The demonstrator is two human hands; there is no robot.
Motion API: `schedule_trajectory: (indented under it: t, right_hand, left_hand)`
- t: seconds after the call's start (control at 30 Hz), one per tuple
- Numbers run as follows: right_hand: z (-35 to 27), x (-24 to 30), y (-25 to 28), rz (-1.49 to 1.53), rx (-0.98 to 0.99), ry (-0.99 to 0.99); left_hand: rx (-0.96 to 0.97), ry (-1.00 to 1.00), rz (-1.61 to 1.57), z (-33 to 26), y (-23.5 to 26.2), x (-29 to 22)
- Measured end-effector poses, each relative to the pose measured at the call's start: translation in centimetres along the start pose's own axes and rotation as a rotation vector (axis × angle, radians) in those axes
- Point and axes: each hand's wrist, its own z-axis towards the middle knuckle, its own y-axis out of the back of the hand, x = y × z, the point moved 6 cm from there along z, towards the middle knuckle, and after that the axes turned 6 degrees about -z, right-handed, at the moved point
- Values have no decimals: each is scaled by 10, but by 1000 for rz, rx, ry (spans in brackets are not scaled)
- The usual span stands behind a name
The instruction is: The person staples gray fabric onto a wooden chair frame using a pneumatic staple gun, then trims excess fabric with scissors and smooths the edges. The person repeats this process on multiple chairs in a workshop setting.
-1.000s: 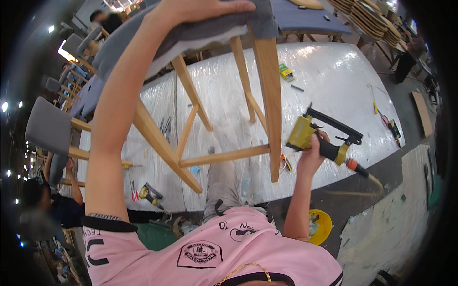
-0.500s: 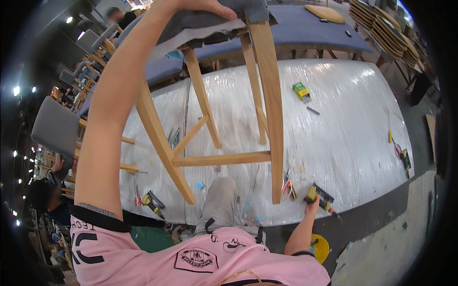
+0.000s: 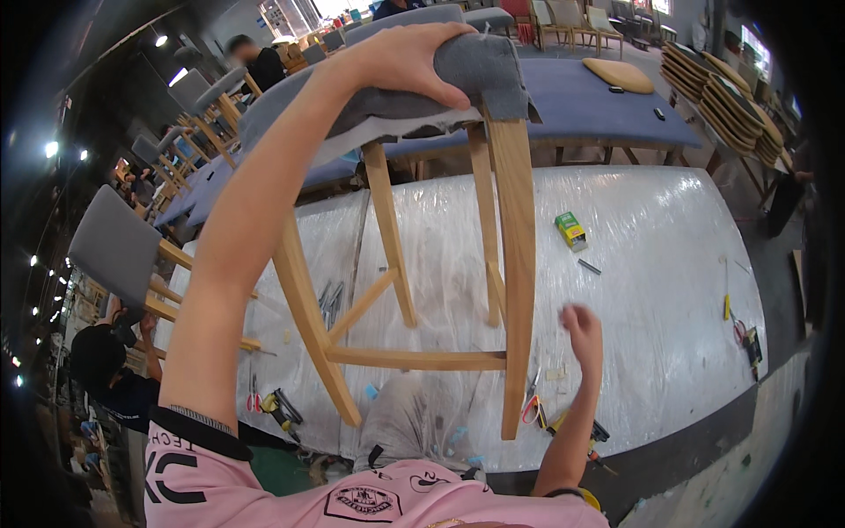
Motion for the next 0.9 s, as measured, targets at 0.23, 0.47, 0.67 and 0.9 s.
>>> schedule_trajectory:
  t: [0.23, 0.47, 0.67, 0.9]
  right_hand:
    - [41, 250, -66, 593, 263, 361]
    - [-32, 244, -64, 819, 382, 287]
    - [-88, 221, -100, 840, 198, 282]
    - [-94, 268, -175, 468, 118, 470]
  left_hand:
    - [-250, -5, 133, -39, 18, -77]
    - [-610, -259, 267, -94, 22, -164]
    - [-535, -292, -109, -116, 31, -166]
    - [-560, -50, -204, -134, 14, -123]
